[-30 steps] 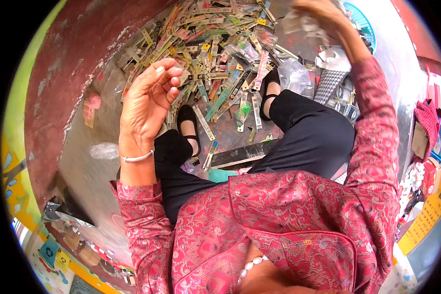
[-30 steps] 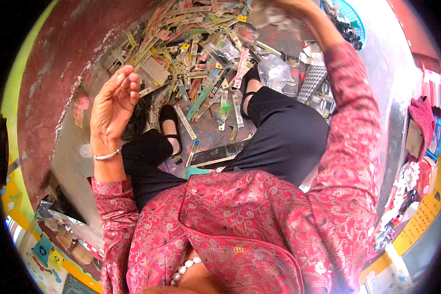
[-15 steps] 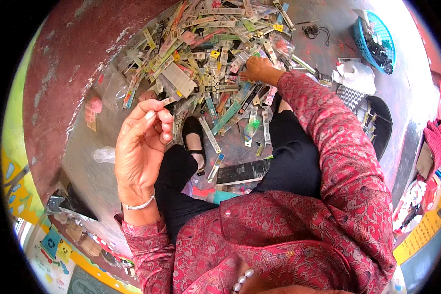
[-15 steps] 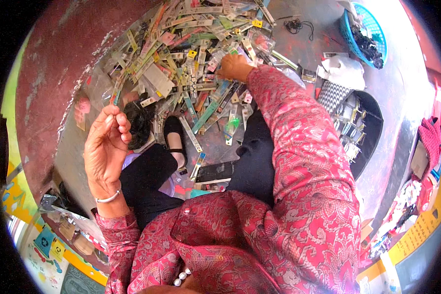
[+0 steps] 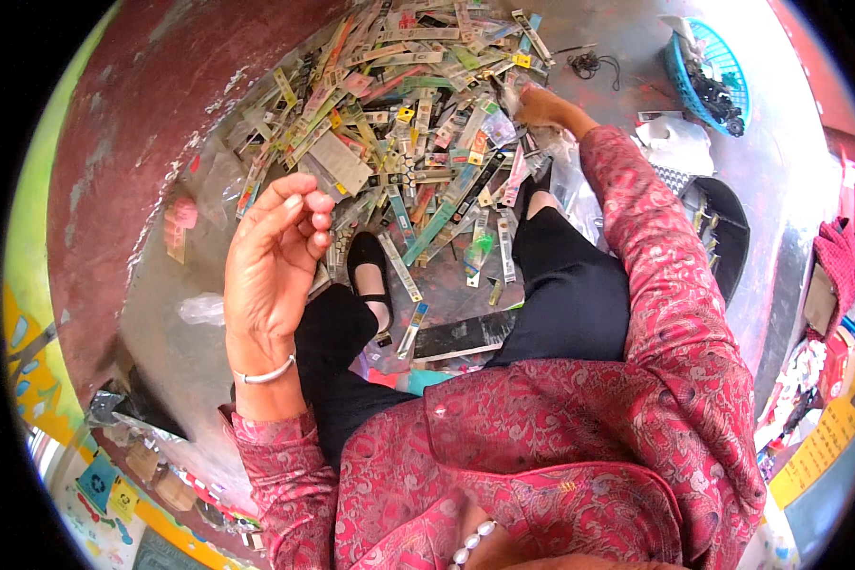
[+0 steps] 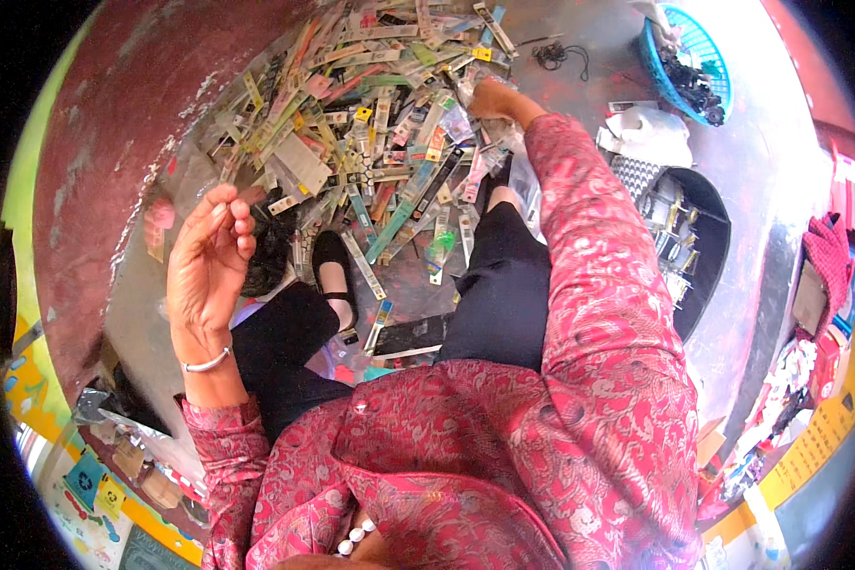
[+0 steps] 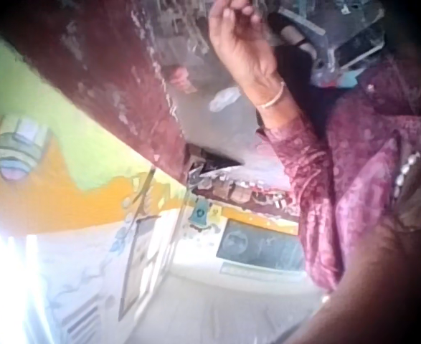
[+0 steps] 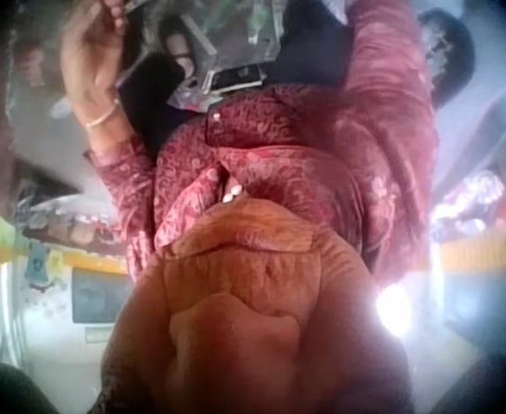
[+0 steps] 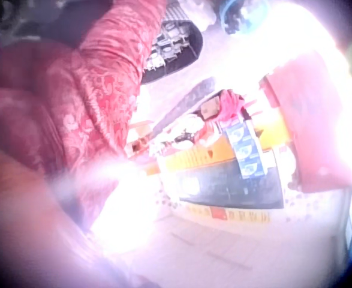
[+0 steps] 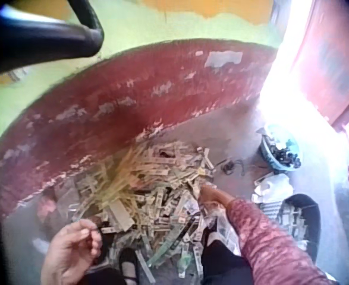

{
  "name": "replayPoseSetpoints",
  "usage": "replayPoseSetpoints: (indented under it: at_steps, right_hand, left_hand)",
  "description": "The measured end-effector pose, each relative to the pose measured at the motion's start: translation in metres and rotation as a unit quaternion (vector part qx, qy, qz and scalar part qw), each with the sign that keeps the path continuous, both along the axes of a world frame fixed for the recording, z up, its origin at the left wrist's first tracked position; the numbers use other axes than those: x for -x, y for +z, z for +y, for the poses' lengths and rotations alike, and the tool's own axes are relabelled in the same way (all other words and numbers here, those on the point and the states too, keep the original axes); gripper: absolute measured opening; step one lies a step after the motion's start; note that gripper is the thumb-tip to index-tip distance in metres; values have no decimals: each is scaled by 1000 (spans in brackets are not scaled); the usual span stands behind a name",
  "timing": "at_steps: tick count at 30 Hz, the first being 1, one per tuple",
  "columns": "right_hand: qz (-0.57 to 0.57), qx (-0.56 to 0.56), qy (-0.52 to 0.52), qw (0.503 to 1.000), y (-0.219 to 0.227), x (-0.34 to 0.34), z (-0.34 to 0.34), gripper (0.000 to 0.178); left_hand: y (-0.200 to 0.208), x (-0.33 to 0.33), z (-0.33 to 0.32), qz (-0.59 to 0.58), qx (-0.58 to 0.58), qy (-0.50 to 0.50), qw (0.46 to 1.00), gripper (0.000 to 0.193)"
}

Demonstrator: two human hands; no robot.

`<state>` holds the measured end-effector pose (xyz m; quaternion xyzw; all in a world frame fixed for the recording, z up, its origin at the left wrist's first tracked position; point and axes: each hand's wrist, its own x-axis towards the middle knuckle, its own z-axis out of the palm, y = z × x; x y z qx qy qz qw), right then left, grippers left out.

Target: The person places small items into individual plastic sleeves, wipes the surface of the packaged items with a cloth, and then places them into a storage bin.

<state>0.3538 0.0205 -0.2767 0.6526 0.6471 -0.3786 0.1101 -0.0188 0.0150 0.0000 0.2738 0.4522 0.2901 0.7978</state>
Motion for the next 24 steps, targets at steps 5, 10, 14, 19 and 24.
replayPoseSetpoints:
  at_steps: [5, 10, 14, 19, 24]
  right_hand:
    - [320, 0, -238, 917, 105, -8, -24, 23]
    - [531, 4, -303, 791, 218, 47, -39, 23]
    - [666, 71, -270, 692, 284, 108, -58, 18]
    - [577, 7, -243, 780, 277, 148, -66, 18]
    - [460, 27, -270, 845, 302, 172, -82, 34]
  left_hand:
    - [-3, -9, -5, -16, -1, -31, 999, 38]
    - [-10, -26, -18, -98, 53, -40, 993, 48]
    - [-33, -40, -22, -243, 85, -100, 961, 65]
    - [-2, -42, -49, -305, 65, -107, 944, 49]
    - [-15, -35, -41, -320, 62, -57, 944, 38]
